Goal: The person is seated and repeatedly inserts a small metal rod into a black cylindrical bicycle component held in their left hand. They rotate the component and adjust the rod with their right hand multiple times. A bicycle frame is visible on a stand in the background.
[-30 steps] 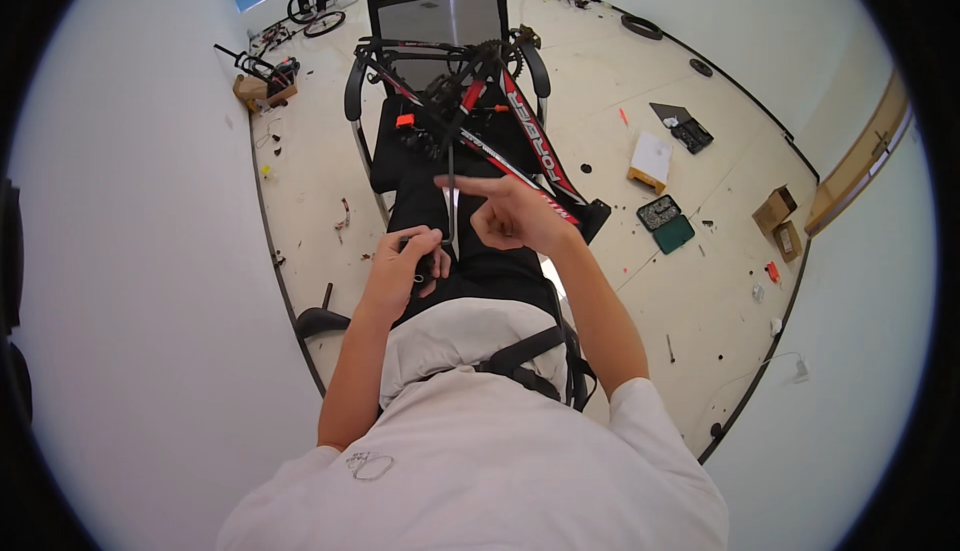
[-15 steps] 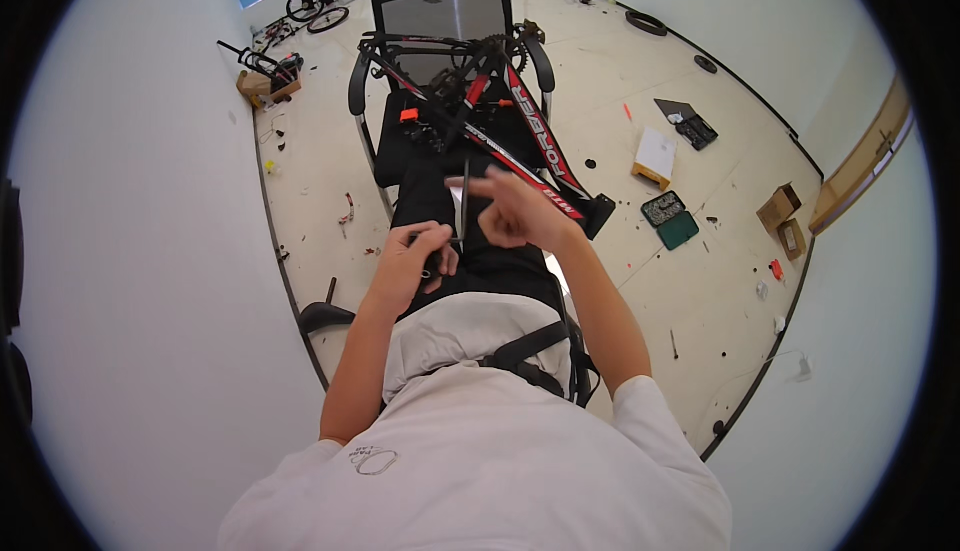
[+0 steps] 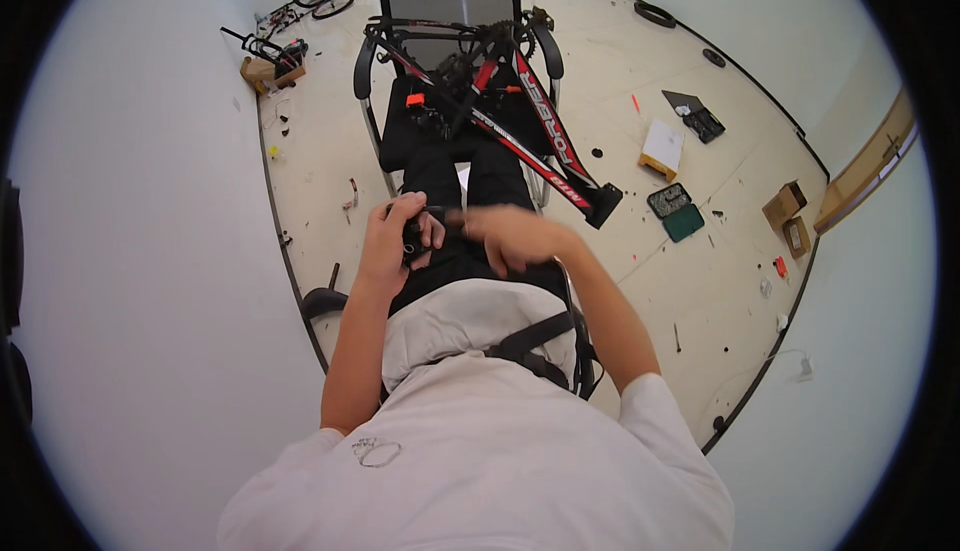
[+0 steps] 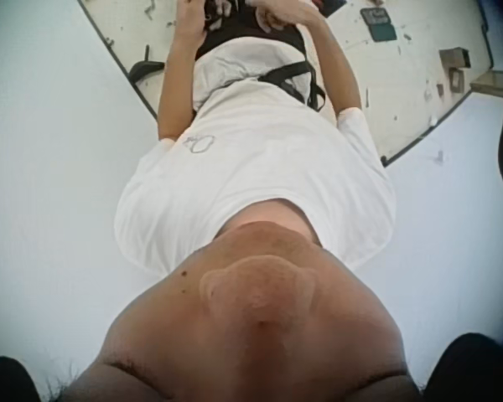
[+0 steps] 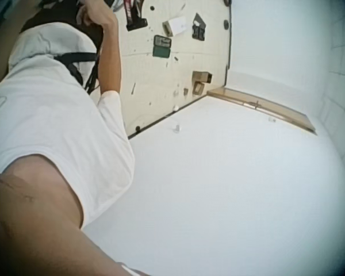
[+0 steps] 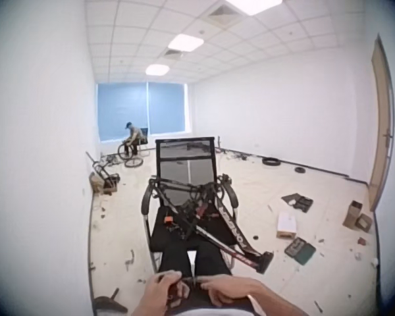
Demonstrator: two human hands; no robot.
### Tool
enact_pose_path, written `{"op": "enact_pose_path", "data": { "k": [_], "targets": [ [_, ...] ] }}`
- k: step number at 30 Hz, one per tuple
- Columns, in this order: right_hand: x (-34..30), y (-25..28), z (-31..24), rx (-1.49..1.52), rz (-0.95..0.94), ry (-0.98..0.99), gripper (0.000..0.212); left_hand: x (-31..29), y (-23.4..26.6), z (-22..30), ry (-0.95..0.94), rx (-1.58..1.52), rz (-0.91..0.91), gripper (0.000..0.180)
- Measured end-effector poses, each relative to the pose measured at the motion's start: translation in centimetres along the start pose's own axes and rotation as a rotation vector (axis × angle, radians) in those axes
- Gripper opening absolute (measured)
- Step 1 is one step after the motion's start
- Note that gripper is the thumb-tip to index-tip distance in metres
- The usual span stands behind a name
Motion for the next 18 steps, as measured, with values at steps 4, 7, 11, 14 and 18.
{"op": "enact_pose_path", "data": {
  "k": [4, 7, 11, 14, 18],
  "targets": [
    [0.0, 4.1, -1.8, 0.796, 0.079, 0.454, 0.074, -0.1, -0.6, -1.3, 0.118, 0.170, -0.057, 0.024],
    [-2.3, 3.1, -4.9, 0.741, -0.023, 0.568, 0.082, 0.3, 0.2, -2.1, 0.145, 0.199, -0.021, 0.026],
    [-2.9, -1.8, -5.0, 0.142, -0.301, 0.303, 0.061, 0.7, 1.3, -1.5, 0.014, 0.068, 0.166, 0.029],
    [-0.9, -1.7, -1.1, 0.190, -0.142, 0.079, 0.055, 0.3, 0.3, -0.4, 0.000, 0.055, 0.083, 0.029],
    [0.0, 3.6, -0.2, 0.551, 0.178, 0.290, 0.064, -0.2, -0.8, -1.2, 0.071, 0.177, -0.048, 0.028]
  ]
}}
Point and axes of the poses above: each hand's wrist, its own x-axis towards the middle knuckle, its own y-axis out of the back of the hand, z = x × y, the point moved 4 cm from there along x, towards the middle knuckle, and after that the axes turned 12 degrees about -x, right-handed, at the moved point
